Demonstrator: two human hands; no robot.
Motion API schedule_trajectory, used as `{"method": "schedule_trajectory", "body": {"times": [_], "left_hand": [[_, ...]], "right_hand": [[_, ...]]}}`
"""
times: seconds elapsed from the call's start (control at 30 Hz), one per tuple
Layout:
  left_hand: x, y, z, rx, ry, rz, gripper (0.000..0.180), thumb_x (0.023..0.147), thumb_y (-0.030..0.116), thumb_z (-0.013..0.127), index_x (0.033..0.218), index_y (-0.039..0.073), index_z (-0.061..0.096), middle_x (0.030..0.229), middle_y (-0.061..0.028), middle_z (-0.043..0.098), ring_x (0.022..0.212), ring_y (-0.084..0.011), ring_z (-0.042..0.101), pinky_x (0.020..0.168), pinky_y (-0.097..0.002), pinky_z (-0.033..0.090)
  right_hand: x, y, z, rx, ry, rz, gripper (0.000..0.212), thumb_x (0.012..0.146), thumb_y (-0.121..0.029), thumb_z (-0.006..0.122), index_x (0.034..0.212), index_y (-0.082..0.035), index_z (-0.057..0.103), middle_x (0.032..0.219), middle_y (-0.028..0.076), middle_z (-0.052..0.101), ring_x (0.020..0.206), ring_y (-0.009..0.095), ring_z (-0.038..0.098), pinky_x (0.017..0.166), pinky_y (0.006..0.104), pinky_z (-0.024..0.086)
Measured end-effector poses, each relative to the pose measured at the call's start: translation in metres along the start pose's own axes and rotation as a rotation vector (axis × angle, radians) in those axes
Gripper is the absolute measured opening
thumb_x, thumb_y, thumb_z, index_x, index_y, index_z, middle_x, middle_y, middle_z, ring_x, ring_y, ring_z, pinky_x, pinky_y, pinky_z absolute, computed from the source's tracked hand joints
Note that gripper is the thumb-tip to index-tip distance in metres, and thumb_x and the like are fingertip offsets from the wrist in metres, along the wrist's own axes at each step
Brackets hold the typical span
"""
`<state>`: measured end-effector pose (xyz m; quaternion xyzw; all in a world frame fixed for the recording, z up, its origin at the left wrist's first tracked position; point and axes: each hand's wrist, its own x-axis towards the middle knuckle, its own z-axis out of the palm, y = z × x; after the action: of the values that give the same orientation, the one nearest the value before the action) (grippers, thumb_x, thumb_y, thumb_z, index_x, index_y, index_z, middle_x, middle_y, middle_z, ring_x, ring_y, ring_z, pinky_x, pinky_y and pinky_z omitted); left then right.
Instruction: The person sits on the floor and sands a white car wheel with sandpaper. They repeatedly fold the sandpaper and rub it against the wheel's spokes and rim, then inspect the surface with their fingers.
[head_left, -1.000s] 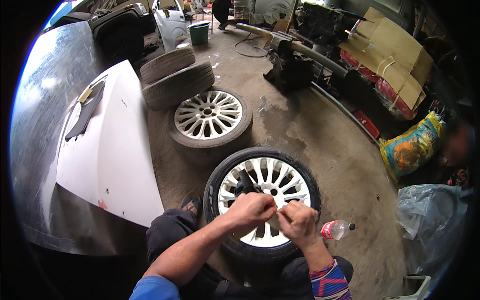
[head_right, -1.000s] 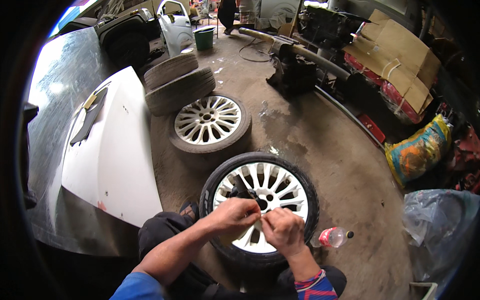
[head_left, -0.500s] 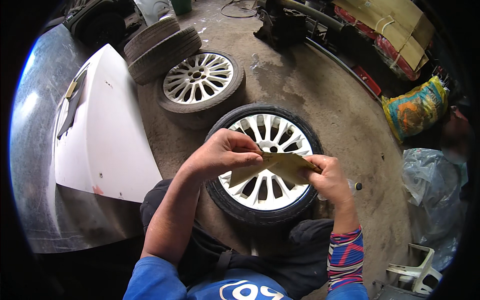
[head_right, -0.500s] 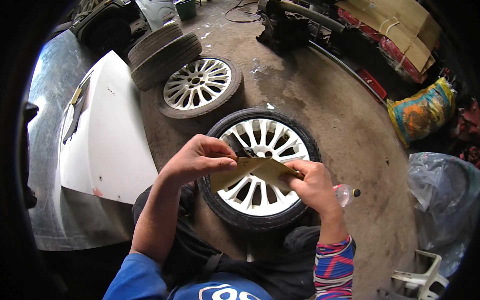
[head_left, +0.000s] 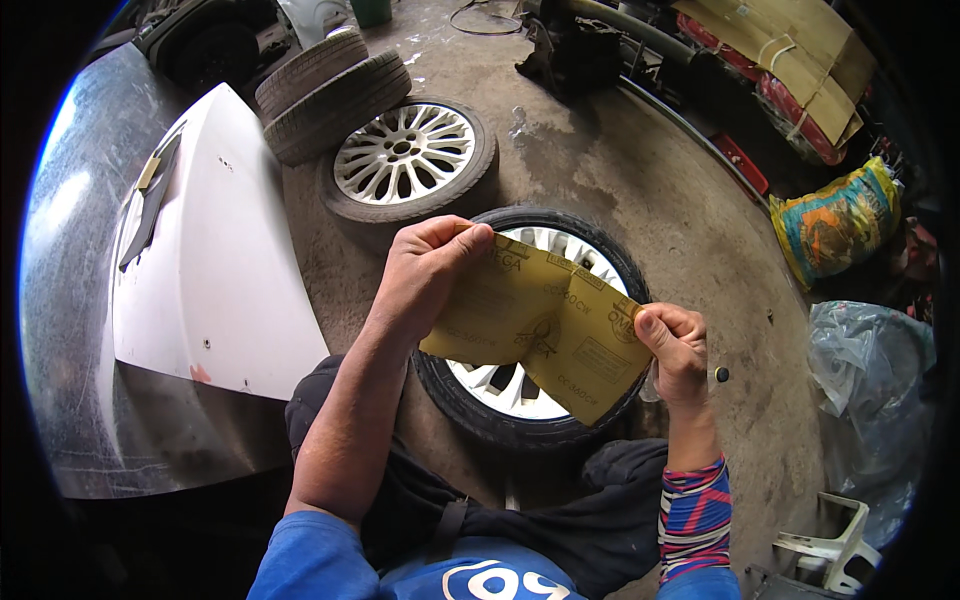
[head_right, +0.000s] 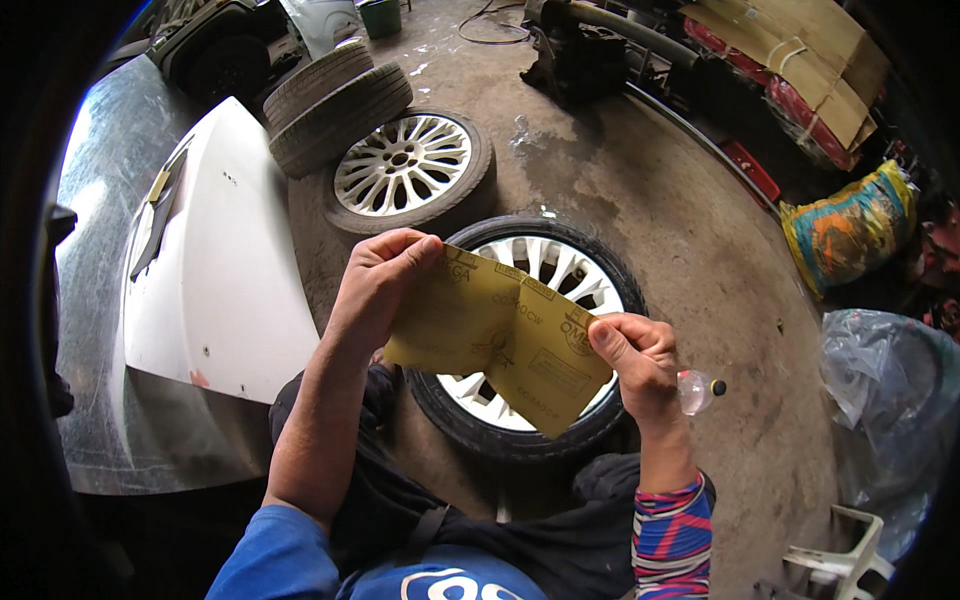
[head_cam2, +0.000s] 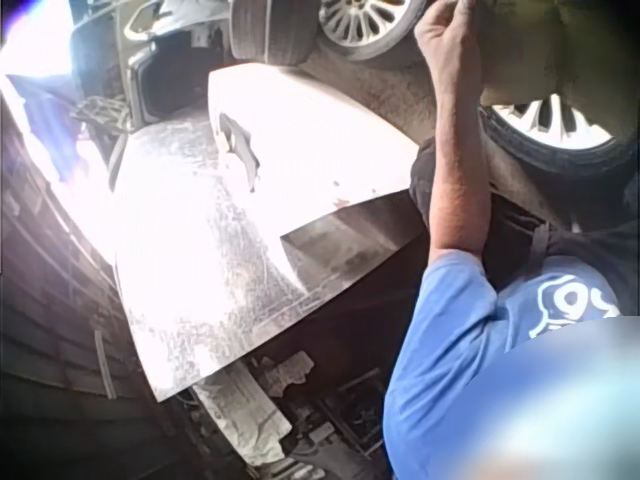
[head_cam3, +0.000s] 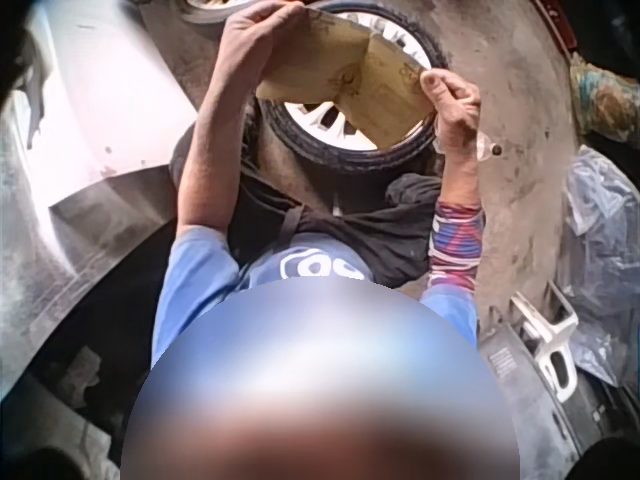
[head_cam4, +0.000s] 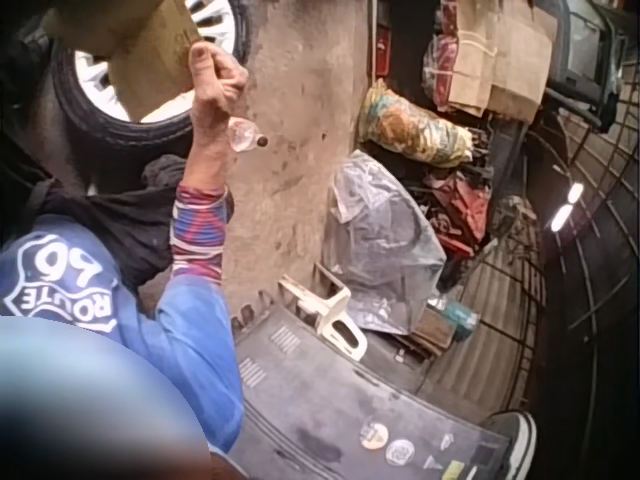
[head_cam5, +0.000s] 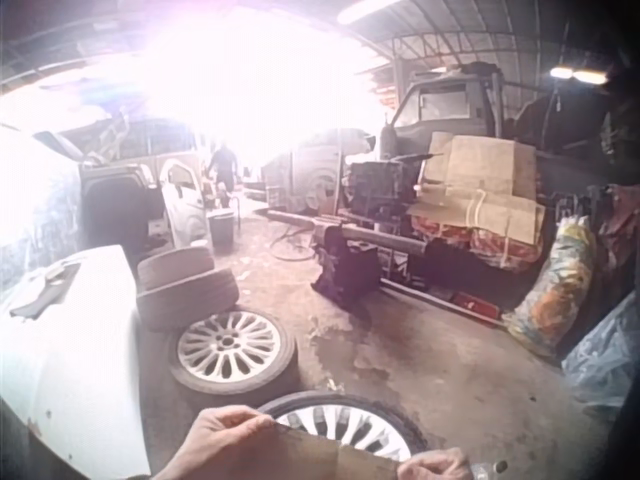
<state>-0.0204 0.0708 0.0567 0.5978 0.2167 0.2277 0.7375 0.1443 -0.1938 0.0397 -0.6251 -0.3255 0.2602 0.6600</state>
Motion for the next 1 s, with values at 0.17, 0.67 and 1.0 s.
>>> {"method": "schedule_trajectory", "body": {"times": [0.17,0.67,1.0], "left_hand": [[-0.001,0.006,-0.001,0.086,0.079,-0.015,0.023,0.097,0.024,0.073,0.099,0.001,0.077,0.083,-0.0025,0.073,0.072,-0.0071,0.065,0.066,-0.0241,0.053],[0.020,0.017,-0.053,-0.013,0.562,0.074,0.021,0.100,0.022,0.071,0.094,0.002,0.073,0.082,-0.0024,0.070,0.069,-0.0089,0.061,0.065,-0.0256,0.053],[-0.007,0.015,-0.144,-0.230,0.528,0.195,0.022,0.101,0.023,0.068,0.111,0.003,0.067,0.107,-0.0091,0.073,0.096,-0.0174,0.070,0.087,-0.0327,0.059]], "right_hand": [[-0.002,0.005,0.016,0.015,0.066,-0.002,0.031,0.100,-0.024,0.071,0.096,0.006,0.075,0.082,0.002,0.072,0.075,0.007,0.059,0.071,0.0221,0.045],[0.001,0.010,0.023,0.095,0.402,-0.047,0.026,0.099,-0.023,0.072,0.091,0.002,0.072,0.083,0.000,0.068,0.075,0.006,0.056,0.070,0.0222,0.046],[-0.002,0.014,-0.033,0.288,0.433,-0.029,0.024,0.096,-0.024,0.074,0.102,0.000,0.071,0.097,0.005,0.074,0.085,0.012,0.069,0.078,0.0247,0.055]]}}
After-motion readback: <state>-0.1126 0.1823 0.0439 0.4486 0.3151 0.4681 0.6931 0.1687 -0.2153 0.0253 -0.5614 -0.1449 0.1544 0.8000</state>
